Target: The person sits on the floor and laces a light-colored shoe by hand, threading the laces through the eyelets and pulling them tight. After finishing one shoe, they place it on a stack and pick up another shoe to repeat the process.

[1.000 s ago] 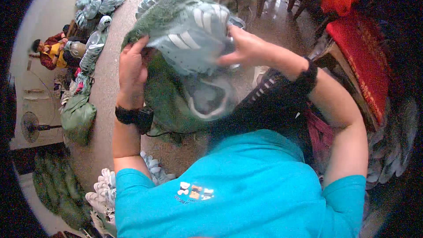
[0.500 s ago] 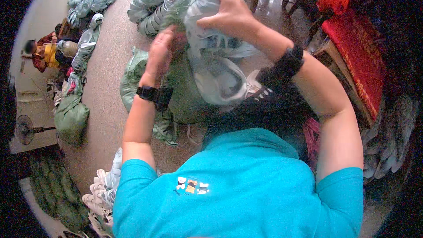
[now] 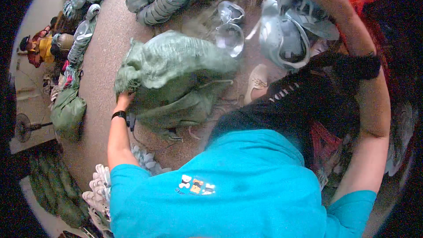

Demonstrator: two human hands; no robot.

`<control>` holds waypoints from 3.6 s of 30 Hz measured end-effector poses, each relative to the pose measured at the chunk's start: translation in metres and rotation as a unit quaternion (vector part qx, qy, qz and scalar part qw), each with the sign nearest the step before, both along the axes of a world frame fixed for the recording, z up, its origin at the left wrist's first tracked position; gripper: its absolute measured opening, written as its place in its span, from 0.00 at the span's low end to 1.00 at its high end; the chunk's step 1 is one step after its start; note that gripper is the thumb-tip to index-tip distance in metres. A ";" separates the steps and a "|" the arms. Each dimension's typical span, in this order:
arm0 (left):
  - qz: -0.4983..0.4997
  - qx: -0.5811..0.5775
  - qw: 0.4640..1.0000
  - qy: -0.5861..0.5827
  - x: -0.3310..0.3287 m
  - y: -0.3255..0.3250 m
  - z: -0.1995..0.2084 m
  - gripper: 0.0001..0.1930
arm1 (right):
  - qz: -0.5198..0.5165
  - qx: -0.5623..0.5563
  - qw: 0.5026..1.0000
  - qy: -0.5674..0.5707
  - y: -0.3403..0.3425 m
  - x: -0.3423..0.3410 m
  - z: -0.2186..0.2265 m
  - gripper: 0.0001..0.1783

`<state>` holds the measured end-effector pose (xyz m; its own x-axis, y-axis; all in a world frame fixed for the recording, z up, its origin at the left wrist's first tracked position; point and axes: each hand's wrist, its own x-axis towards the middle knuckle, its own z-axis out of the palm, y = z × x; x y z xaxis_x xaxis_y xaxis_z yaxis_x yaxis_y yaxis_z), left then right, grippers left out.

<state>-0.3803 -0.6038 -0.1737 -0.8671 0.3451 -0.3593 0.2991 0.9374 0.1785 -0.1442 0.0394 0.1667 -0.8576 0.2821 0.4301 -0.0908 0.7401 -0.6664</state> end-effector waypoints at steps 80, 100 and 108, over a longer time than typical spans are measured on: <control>-0.459 0.250 0.829 0.198 0.042 0.493 -0.049 0.07 | 0.321 -0.095 0.823 -0.459 0.087 0.005 -0.370 0.20; -0.436 0.033 0.884 0.164 0.095 0.502 -0.070 0.09 | 0.324 -0.083 0.863 -0.378 0.089 0.017 -0.380 0.08; -0.430 0.120 0.874 0.190 0.097 0.501 -0.073 0.10 | 0.324 0.016 0.863 -0.388 0.085 0.011 -0.366 0.08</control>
